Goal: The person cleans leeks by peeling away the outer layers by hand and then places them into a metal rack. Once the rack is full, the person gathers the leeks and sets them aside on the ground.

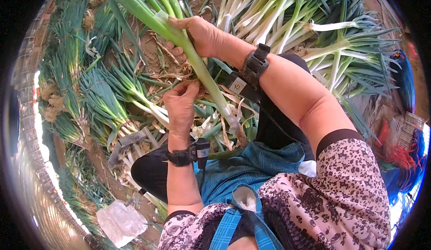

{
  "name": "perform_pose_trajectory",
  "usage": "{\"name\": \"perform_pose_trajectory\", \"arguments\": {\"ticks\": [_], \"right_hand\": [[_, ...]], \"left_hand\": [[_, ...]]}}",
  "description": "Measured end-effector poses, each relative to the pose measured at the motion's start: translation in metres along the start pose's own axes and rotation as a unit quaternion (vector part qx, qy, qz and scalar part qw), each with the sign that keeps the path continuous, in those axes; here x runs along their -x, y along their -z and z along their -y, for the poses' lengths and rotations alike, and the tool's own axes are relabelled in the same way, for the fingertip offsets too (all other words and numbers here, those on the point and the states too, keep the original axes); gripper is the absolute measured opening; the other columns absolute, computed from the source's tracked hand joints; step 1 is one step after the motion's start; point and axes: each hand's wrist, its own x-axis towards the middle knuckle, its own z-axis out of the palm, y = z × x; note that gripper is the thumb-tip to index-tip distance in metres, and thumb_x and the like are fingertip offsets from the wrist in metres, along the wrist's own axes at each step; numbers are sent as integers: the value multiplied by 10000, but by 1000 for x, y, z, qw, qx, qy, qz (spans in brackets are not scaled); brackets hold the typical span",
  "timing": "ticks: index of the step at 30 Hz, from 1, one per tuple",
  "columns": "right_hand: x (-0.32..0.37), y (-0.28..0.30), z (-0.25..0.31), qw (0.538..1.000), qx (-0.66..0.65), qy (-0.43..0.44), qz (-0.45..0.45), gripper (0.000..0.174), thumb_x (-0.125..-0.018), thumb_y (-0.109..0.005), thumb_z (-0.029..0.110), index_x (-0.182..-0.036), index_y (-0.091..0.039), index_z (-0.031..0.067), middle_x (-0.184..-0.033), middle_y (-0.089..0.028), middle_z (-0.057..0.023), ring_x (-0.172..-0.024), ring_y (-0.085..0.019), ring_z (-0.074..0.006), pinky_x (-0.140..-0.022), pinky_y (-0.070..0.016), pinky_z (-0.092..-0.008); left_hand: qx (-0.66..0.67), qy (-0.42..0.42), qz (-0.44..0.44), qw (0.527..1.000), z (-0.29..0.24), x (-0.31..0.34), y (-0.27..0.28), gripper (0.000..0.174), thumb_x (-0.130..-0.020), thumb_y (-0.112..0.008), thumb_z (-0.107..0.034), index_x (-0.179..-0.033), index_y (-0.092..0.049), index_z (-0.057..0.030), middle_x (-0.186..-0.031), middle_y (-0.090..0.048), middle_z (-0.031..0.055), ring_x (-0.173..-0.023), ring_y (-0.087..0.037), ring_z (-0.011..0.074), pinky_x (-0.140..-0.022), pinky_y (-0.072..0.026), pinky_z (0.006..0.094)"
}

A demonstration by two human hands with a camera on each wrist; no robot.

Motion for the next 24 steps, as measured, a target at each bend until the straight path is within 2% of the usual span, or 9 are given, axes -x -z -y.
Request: {"name": "perform_pose_trajectory", "arguments": {"ticks": [2,5,12,15,18,20,21,23,24], "right_hand": [[1,1,-2,1000,-5,4,13,403,-982,-423,445,-1141,-483,80,-789,-532,-73,-566,-463,-140,-496,-399,-271],[1,-2,-2,998,-28,-22,45,412,-984,-414,438,-1136,-488,62,-770,-513,-67,-536,-436,-132,-491,-381,-267],[1,-7,-3,995,-48,-40,74,413,-985,-409,440,-1112,-501,57,-760,-505,-61,-519,-418,-133,-486,-365,-274],[-1,-11,-4,996,-40,-41,67,411,-982,-415,445,-1093,-504,59,-746,-500,-57,-516,-416,-132,-485,-366,-275],[0,-12,-5,995,-39,-47,77,422,-982,-415,449,-1104,-503,54,-744,-496,-57,-515,-413,-129,-487,-371,-271],[-2,-12,-5,991,-63,-61,103,436,-983,-418,447,-1132,-499,45,-749,-493,-58,-518,-411,-127,-496,-385,-276],[-2,-12,-7,991,-64,-61,102,436,-983,-418,447,-1132,-499,45,-749,-493,-58,-518,-411,-127,-496,-385,-276],[-2,-19,-10,974,-121,-90,170,386,-990,-420,377,-1175,-490,46,-789,-523,-69,-569,-454,-150,-510,-411,-279],[-4,-22,-12,974,-123,-90,168,386,-990,-420,377,-1175,-490,46,-789,-523,-69,-569,-454,-150,-510,-411,-279]], "left_hand": [[115,23,-7,993,8,6,-1,245,-880,-671,-109,-1010,-645,96,-915,-680,128,-769,-658,172,-730,-561,303],[201,53,11,978,12,6,-3,258,-885,-663,-99,-1029,-638,113,-881,-688,121,-722,-659,161,-713,-560,282],[181,43,22,982,12,12,-3,265,-897,-644,-103,-1023,-619,129,-909,-678,149,-777,-676,193,-716,-577,318],[259,76,33,962,12,14,-2,273,-914,-618,-115,-1031,-609,131,-931,-673,153,-800,-678,218,-730,-582,347],[269,85,64,957,13,12,3,273,-926,-590,-120,-1054,-599,121,-948,-668,161,-828,-679,244,-746,-582,372],[258,84,111,956,13,10,5,210,-918,-591,-117,-1044,-613,51,-975,-668,121,-858,-665,234,-737,-564,362],[258,85,111,956,16,8,6,210,-918,-591,-117,-1044,-613,51,-975,-668,121,-858,-665,234,-737,-564,362],[321,147,157,922,22,4,6,189,-906,-593,-98,-1042,-607,33,-958,-657,105,-837,-650,217,-728,-558,331],[321,149,158,922,25,4,7,189,-906,-593,-98,-1042,-607,33,-958,-657,105,-837,-650,217,-728,-558,331]]}}
